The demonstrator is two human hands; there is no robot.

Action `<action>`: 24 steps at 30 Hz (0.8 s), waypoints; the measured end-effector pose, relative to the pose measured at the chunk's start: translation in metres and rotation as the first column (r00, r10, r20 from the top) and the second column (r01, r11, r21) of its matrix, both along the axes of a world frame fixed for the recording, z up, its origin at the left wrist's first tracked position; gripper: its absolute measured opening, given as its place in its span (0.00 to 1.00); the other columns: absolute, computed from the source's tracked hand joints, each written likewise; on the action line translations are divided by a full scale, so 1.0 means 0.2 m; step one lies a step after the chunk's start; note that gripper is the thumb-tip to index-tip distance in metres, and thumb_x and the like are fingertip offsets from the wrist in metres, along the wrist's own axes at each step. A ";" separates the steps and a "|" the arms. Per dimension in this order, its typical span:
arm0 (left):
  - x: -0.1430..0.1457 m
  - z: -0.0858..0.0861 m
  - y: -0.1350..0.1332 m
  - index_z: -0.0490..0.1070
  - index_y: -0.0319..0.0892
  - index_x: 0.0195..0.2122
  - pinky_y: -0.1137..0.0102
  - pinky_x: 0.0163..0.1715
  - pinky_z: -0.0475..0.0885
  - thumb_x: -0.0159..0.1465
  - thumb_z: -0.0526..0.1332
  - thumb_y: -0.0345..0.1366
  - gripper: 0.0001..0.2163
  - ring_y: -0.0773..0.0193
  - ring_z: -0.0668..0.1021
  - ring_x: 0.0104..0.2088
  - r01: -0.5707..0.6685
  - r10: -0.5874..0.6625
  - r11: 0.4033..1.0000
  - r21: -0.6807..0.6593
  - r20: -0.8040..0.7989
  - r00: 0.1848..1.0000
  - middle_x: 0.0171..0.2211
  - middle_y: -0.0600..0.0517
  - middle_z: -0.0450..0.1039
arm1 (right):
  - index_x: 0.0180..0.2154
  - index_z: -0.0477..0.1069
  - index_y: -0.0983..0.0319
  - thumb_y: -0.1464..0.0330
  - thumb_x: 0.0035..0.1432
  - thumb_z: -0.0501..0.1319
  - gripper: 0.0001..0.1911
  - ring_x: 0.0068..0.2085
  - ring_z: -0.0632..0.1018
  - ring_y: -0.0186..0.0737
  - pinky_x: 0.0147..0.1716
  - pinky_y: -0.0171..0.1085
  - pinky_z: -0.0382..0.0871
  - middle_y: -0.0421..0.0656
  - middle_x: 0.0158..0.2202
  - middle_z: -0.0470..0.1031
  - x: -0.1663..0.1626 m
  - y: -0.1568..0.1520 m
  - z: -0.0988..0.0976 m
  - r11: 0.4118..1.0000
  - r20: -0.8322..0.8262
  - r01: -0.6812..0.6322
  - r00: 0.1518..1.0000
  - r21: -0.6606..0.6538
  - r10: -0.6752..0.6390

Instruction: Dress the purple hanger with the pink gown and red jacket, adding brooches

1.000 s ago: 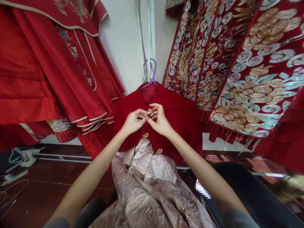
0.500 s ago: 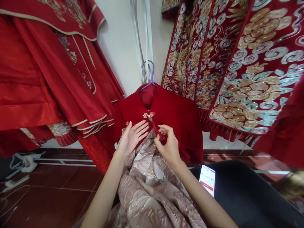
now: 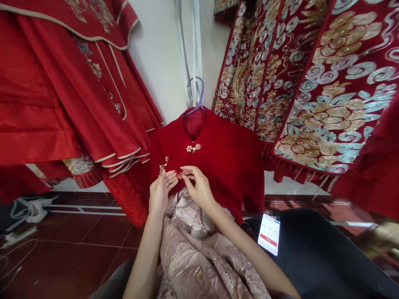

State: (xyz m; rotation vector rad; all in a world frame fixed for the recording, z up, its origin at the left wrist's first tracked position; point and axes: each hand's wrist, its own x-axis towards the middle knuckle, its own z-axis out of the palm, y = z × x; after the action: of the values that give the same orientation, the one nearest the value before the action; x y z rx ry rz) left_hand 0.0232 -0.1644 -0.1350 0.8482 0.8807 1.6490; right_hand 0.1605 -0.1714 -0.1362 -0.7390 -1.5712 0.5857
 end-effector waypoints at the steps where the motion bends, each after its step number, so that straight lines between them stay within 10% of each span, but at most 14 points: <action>1: -0.01 0.00 0.00 0.75 0.35 0.36 0.66 0.41 0.76 0.58 0.65 0.44 0.15 0.62 0.81 0.35 -0.010 0.011 1.000 0.028 -0.031 0.999 0.35 0.44 0.79 | 0.48 0.70 0.57 0.66 0.62 0.58 0.13 0.45 0.76 0.38 0.47 0.40 0.74 0.44 0.44 0.73 -0.01 0.01 -0.01 1.000 -0.042 0.009 0.999 -0.013 -0.010; 7: 0.05 -0.02 0.00 0.69 0.40 0.37 0.72 0.29 0.73 0.54 0.67 0.37 0.12 0.68 0.76 0.25 -0.108 0.178 0.972 0.210 -0.349 0.920 0.29 0.53 0.74 | 0.47 0.69 0.57 0.66 0.57 0.63 0.15 0.41 0.74 0.36 0.42 0.37 0.74 0.42 0.38 0.70 -0.05 0.03 -0.06 0.993 -0.203 -0.040 0.979 -0.108 0.017; 13: 0.02 0.05 0.02 0.69 0.44 0.44 0.66 0.40 0.69 0.53 0.67 0.35 0.17 0.61 0.72 0.40 -0.337 0.621 0.783 0.523 -0.622 0.477 0.43 0.48 0.68 | 0.45 0.70 0.57 0.64 0.56 0.64 0.14 0.41 0.73 0.36 0.40 0.35 0.73 0.42 0.39 0.69 -0.05 0.02 -0.07 0.992 -0.253 -0.070 0.967 -0.101 0.043; 24: -0.12 0.02 0.25 0.66 0.41 0.43 0.72 0.34 0.69 0.53 0.69 0.41 0.19 0.69 0.72 0.30 -0.189 0.369 0.920 0.345 -0.591 0.718 0.39 0.49 0.70 | 0.45 0.68 0.58 0.64 0.56 0.64 0.15 0.39 0.75 0.36 0.40 0.36 0.72 0.41 0.37 0.71 -0.03 0.03 -0.06 0.990 -0.167 0.009 0.985 -0.138 -0.033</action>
State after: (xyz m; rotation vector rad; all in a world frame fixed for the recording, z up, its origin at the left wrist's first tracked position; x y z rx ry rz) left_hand -0.0004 -0.1148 -0.1301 1.6018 1.3386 1.7786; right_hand 0.1546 -0.1660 -0.1481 -0.7872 -1.3753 0.7276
